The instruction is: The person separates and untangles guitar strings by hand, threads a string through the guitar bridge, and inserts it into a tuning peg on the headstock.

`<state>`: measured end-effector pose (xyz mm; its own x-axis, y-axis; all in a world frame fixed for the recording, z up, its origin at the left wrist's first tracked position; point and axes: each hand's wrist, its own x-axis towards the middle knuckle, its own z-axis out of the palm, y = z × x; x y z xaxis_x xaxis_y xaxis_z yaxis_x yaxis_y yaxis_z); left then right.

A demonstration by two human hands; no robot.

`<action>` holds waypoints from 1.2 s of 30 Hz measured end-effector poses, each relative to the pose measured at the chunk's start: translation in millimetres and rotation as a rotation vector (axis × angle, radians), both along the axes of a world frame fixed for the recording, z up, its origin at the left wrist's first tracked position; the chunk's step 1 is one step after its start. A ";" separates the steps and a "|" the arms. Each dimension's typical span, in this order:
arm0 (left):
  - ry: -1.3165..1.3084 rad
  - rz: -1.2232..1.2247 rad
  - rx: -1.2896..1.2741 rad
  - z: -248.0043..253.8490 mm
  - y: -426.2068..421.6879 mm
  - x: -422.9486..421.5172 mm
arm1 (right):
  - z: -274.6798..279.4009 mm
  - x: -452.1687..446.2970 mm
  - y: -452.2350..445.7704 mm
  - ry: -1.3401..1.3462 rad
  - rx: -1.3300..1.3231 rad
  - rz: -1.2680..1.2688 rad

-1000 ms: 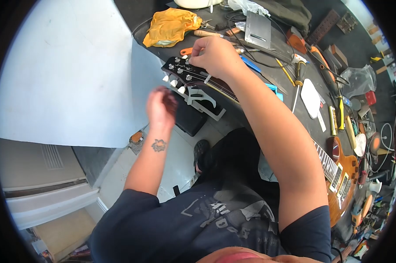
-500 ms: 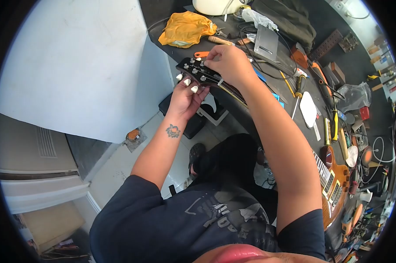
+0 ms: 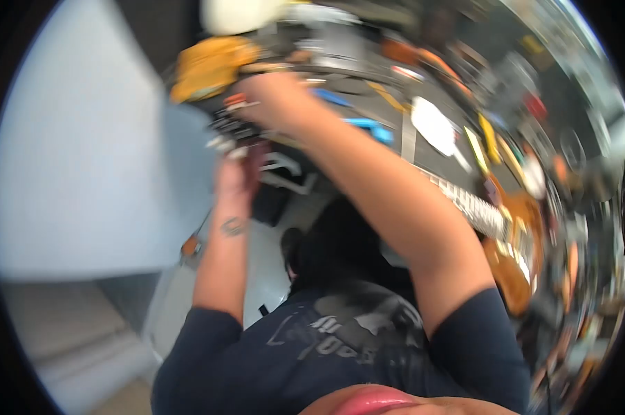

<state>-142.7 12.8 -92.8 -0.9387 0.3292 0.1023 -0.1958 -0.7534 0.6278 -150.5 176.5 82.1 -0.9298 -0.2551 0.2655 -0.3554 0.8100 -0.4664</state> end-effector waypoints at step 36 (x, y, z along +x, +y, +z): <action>-0.167 0.131 0.106 5.7 -30.8 -1.4 | 1.6 -17.5 1.9 0.004 0.188 0.060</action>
